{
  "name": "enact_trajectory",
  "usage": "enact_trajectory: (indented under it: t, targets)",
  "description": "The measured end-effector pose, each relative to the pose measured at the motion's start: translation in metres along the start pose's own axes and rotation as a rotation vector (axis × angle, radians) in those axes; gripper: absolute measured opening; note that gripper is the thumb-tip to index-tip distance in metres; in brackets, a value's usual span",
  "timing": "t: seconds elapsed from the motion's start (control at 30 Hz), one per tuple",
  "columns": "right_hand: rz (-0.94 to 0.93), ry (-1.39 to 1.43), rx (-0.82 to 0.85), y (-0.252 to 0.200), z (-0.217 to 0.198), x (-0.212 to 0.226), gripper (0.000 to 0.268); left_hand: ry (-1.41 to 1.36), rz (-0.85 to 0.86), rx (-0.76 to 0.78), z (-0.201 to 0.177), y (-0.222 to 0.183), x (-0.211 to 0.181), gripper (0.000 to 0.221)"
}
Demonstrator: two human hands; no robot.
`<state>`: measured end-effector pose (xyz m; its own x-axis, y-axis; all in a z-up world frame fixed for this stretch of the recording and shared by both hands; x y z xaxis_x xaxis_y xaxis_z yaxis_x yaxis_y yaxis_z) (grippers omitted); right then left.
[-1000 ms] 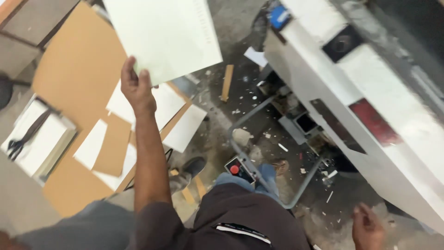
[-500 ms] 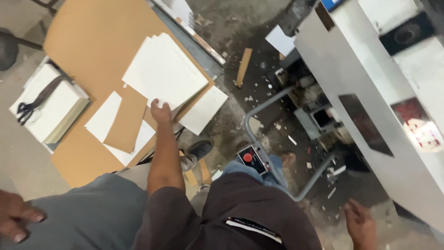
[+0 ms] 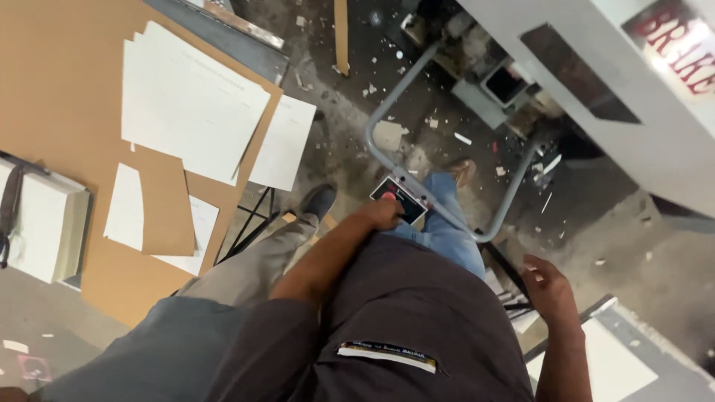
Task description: Manually align and feed stacks of printed paper into an industrial cutting or binding machine.
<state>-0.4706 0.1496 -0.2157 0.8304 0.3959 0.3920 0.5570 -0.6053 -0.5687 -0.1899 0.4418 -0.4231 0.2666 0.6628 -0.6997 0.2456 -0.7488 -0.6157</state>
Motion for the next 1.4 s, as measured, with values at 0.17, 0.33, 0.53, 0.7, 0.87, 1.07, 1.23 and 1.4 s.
enact_trajectory:
  t: [0.17, 0.33, 0.53, 0.7, 0.87, 1.07, 1.23, 1.4]
  targets:
    - [-0.126, 0.011, -0.035, -0.029, 0.026, -0.019, 0.035, 0.435, 0.164, 0.440, 0.100, 0.050, 0.024, 0.052]
    - [-0.050, -0.007, -0.013, -0.047, 0.031, -0.025, 0.038, 0.510, 0.029, 0.482, 0.085, 0.040, 0.004, 0.054]
    - [-0.023, 0.054, -0.113, -0.066, 0.034, -0.053, 0.034, 0.535, -0.049, 0.455, 0.081, 0.021, -0.016, 0.054]
    - [-0.094, 0.113, -0.346, -0.085, 0.035, -0.095, 0.023, 0.537, 0.005, 0.446, 0.084, 0.005, -0.018, 0.048]
    - [0.136, 0.000, -0.614, -0.105, 0.011, -0.145, 0.016, 0.504, 0.036, 0.414, 0.107, 0.065, 0.059, 0.044]
    - [0.231, -0.322, -0.835, -0.122, 0.000, -0.205, 0.069, 0.292, 0.173, 0.226, 0.024, 0.036, 0.015, 0.040]
    - [0.577, -0.232, -0.668, -0.092, -0.007, -0.214, 0.092, 0.247, 0.158, 0.100, -0.022, 0.029, 0.061, 0.039]
    - [0.678, -0.141, -0.636, -0.070, 0.014, -0.256, 0.098, 0.279, -0.121, 0.059, -0.057, 0.003, 0.096, 0.036]
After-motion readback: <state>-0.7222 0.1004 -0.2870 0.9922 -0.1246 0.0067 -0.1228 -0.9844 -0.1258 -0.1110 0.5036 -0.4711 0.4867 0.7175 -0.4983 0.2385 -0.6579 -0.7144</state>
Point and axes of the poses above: each hand's wrist, its own y-axis towards the middle knuckle, its own z-axis out of the palm, x = y × z, the point moved 6 cm from there along y, towards the middle knuckle, and after that the axes turned 4 degrees about -y, right-handed, at the moved point
